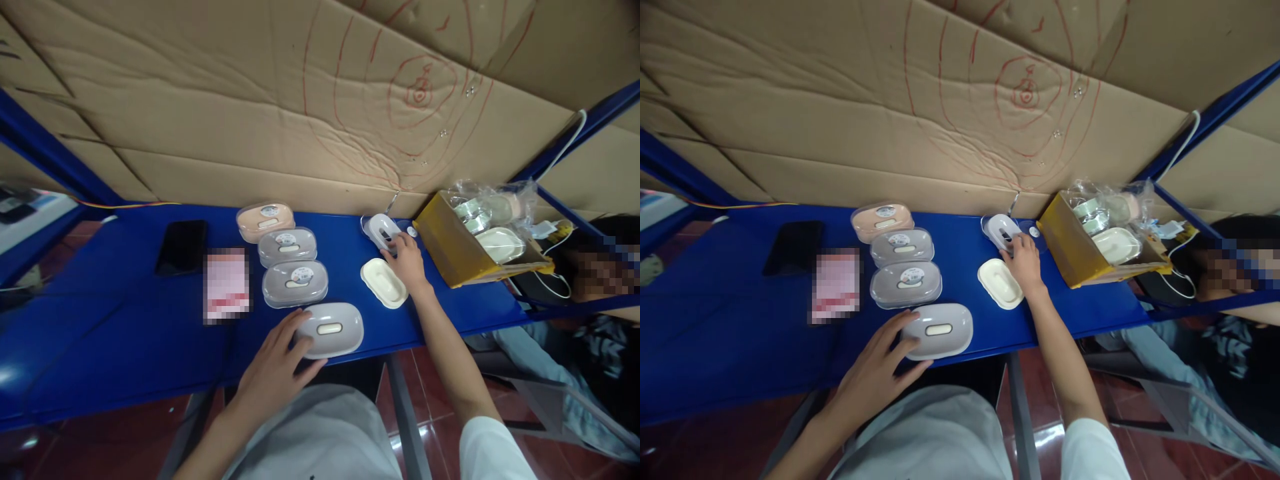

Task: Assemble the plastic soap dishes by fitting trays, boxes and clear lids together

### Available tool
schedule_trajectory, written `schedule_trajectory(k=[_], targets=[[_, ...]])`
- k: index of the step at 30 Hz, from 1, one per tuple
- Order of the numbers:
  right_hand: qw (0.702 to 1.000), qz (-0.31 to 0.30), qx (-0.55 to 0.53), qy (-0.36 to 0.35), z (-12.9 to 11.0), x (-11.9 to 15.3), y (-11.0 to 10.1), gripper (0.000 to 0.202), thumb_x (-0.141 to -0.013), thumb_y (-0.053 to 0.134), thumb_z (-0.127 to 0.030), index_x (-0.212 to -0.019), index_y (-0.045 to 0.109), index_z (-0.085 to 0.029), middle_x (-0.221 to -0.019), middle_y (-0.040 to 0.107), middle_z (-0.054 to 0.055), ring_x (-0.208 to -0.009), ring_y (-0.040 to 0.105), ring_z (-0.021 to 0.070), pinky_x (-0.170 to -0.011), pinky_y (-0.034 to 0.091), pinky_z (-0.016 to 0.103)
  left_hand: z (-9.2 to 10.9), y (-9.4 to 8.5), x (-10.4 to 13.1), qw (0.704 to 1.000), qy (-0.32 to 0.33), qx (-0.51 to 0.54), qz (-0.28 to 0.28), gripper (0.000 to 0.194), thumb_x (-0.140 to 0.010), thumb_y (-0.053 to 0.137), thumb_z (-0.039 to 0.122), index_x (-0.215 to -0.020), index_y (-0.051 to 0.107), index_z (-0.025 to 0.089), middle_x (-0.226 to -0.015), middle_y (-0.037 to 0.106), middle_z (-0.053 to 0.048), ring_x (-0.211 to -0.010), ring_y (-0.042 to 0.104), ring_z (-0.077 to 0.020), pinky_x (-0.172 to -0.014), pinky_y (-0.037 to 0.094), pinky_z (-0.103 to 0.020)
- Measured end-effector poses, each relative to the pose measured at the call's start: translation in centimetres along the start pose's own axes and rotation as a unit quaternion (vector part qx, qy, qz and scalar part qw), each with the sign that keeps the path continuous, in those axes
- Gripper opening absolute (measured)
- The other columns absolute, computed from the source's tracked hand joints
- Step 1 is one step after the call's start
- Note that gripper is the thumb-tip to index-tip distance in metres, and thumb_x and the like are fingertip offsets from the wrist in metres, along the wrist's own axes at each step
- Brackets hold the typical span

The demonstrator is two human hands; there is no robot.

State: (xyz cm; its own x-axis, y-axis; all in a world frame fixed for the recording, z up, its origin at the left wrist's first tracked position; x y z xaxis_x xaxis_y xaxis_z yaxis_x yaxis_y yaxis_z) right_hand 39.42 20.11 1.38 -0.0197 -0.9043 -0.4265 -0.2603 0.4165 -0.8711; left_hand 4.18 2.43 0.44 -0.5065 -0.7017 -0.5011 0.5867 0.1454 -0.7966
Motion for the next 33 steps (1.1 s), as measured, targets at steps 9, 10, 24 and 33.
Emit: schedule_trajectory(k=[9, 10, 24, 33], targets=[[0.994, -0.004, -0.097, -0.053, 0.8, 2.0, -1.4, 0.027, -0.102, 0.065, -0.042, -0.117, 0.071, -0.021, -0.149, 0.065, 0.02, -0.141, 0.062, 0.0366, -0.116, 0.053, 0.058, -0.1, 0.1, 0.1, 1.0, -0.003, 0.0, 0.003, 0.017, -0.107, 0.065, 0.036, -0.11, 0.061, 0.021, -0.152, 0.057, -0.018, -0.144, 0.059, -0.0377, -0.11, 0.062, -0.054], [0.992, -0.002, -0.108, -0.059, 0.7, 2.1, -1.6, 0.027, -0.103, 0.064, -0.044, -0.118, 0.07, -0.022, -0.146, 0.068, 0.019, -0.14, 0.063, 0.0358, -0.117, 0.053, 0.058, -0.1, 0.1, 0.2, 1.0, -0.002, 0.001, 0.004, 0.017, -0.107, 0.066, 0.037, -0.11, 0.06, 0.021, -0.151, 0.057, -0.018, -0.144, 0.059, -0.0377, -0.111, 0.062, -0.054], [0.977, 0.04, -0.185, -0.093, -2.6, 4.1, -4.1, 0.028, -0.11, 0.059, -0.051, -0.12, 0.068, -0.026, -0.136, 0.074, 0.013, -0.143, 0.063, 0.0324, -0.128, 0.044, 0.06, -0.4, 0.0, 0.3, 0.999, -0.029, 0.005, 0.013, 0.031, -0.109, 0.062, 0.043, -0.13, 0.061, 0.021, -0.153, 0.057, -0.018, -0.136, 0.065, -0.0363, -0.104, 0.065, -0.052], [0.973, -0.013, -0.19, -0.131, -2.8, 4.3, -3.4, 0.031, -0.108, 0.064, -0.052, -0.119, 0.074, -0.025, -0.14, 0.074, 0.013, -0.146, 0.062, 0.0314, -0.124, 0.051, 0.056, -0.4, 0.2, 0.2, 1.0, -0.017, -0.015, 0.018, 0.038, -0.108, 0.063, 0.041, -0.14, 0.059, 0.02, -0.153, 0.057, -0.02, -0.138, 0.064, -0.0384, -0.107, 0.063, -0.055]])
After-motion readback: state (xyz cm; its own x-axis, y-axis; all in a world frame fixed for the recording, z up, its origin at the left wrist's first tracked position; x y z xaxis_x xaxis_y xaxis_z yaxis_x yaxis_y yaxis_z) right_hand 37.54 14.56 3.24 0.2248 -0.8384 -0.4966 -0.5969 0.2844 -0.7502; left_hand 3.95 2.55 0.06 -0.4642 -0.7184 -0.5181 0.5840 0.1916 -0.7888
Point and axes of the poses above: each hand's wrist, its own x-axis away from the middle knuckle, its own y-axis out of the palm, z = x × y, the point moved 6 cm from there along -x, towards the middle knuckle
